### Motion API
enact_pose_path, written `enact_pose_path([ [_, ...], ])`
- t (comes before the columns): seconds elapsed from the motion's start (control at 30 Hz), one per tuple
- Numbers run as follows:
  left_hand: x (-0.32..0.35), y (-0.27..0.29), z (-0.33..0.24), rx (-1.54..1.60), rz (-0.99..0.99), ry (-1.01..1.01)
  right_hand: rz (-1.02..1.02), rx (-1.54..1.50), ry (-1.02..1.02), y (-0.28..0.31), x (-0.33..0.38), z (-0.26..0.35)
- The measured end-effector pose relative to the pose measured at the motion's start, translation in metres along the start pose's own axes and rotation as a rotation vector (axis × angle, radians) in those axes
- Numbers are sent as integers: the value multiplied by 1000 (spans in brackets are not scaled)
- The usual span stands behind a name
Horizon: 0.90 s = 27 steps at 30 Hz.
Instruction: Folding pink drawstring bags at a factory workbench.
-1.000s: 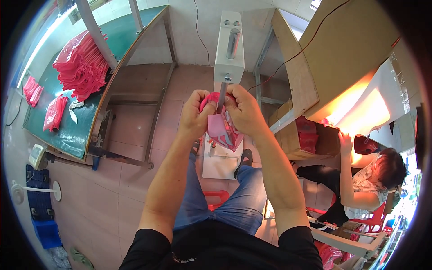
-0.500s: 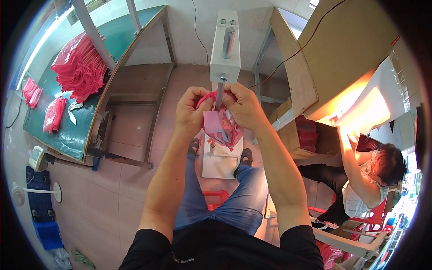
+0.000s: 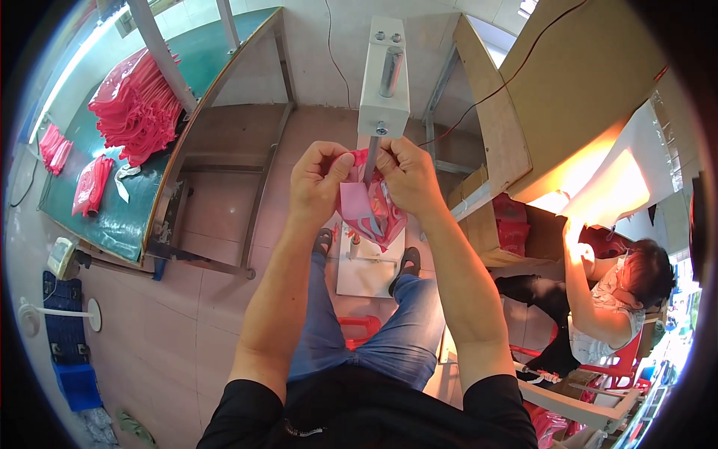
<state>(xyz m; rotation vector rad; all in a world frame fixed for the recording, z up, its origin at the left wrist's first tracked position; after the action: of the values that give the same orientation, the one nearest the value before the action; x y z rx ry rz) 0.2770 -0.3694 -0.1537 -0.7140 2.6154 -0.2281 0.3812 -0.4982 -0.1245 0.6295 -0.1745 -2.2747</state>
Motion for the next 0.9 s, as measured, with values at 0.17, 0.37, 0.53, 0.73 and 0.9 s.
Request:
enact_pose_path([
  [0.17, 0, 1, 0, 13, 31, 32, -37, -87, -54, -2, 1, 0],
  [0.37, -4, 2, -6, -90, 130, 98, -55, -57, -23, -2, 5, 6],
  [0.53, -6, 5, -3, -71, 173, 174, -47, -79, -53, -3, 8, 2],
  [0.73, -7, 6, -8, -143, 298, 99, -39, -103, -152, -4, 8, 0],
  [0.9, -10, 7, 5, -87, 239, 204, -41, -109, -137, -5, 9, -4],
])
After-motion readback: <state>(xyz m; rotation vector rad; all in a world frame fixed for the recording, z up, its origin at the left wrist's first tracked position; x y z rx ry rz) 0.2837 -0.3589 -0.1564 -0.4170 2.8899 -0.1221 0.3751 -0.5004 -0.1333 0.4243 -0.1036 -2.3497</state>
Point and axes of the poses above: each hand's wrist, its own x-axis away from the middle knuckle, its own y-axis out of the back of the hand, z = x × y, the point moved 2 cm from there along -x, towards the middle knuckle, and after that the axes turned 5 degrees about z, right-handed, at the moved point
